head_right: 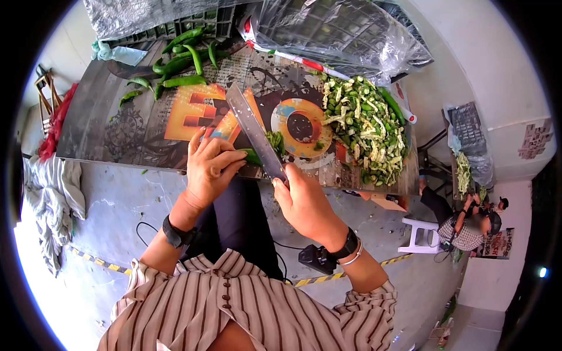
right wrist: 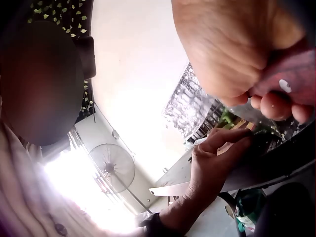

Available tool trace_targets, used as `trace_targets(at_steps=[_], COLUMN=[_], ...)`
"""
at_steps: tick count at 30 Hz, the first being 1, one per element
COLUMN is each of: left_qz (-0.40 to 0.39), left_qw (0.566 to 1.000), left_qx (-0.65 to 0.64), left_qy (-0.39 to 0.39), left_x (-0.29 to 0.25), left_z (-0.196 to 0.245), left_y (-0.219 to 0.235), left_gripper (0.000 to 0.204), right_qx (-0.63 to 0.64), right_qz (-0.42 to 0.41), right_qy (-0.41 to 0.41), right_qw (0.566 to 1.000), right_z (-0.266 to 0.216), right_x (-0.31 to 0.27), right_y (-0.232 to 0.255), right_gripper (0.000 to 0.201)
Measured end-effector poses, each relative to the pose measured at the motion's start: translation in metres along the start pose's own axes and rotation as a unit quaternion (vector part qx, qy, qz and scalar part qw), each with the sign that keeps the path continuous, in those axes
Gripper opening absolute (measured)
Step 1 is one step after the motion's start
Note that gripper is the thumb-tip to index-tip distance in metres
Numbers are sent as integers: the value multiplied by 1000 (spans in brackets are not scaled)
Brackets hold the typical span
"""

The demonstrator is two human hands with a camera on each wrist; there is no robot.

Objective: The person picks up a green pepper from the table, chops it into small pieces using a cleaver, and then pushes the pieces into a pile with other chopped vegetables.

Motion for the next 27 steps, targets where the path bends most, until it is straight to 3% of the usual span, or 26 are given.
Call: trace_targets(at_steps=[4, 13, 17, 20, 27], left_qz=[-6, 19, 19, 22, 15], left_qw=[1000, 1000, 1000, 999, 1000], left_qx=[-1, -18, -23, -25, -24], left_qy=[13, 9, 6, 5, 10], left_x=[0, 1, -1, -1, -1], left_z=[1, 1, -1, -1, -1], left_y=[2, 2, 1, 1, 1], left_gripper=[21, 17, 17, 16, 16], right_qx=[-45, -17, 4, -16, -52], right_qz=[3, -36, -7, -23, -37], right_qy=[36, -15, -26, 8, 5], right_qw=[998, 999, 1000, 1000, 998], right_z=[-1, -5, -2, -11, -11], right_x=[3, 9, 7, 7, 9], right_y=[-4, 6, 13, 11, 9], right_gripper=[18, 19, 19, 18, 17])
Point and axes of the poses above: each hand's wrist, its own x-axis towards the middle knuckle, its own y-axis out of the back of the hand, z = x × y, the point moved 3 cm from there along x, towards the middle knuckle, and after that the axes turned 2 degrees about x, right-handed, at the moved point
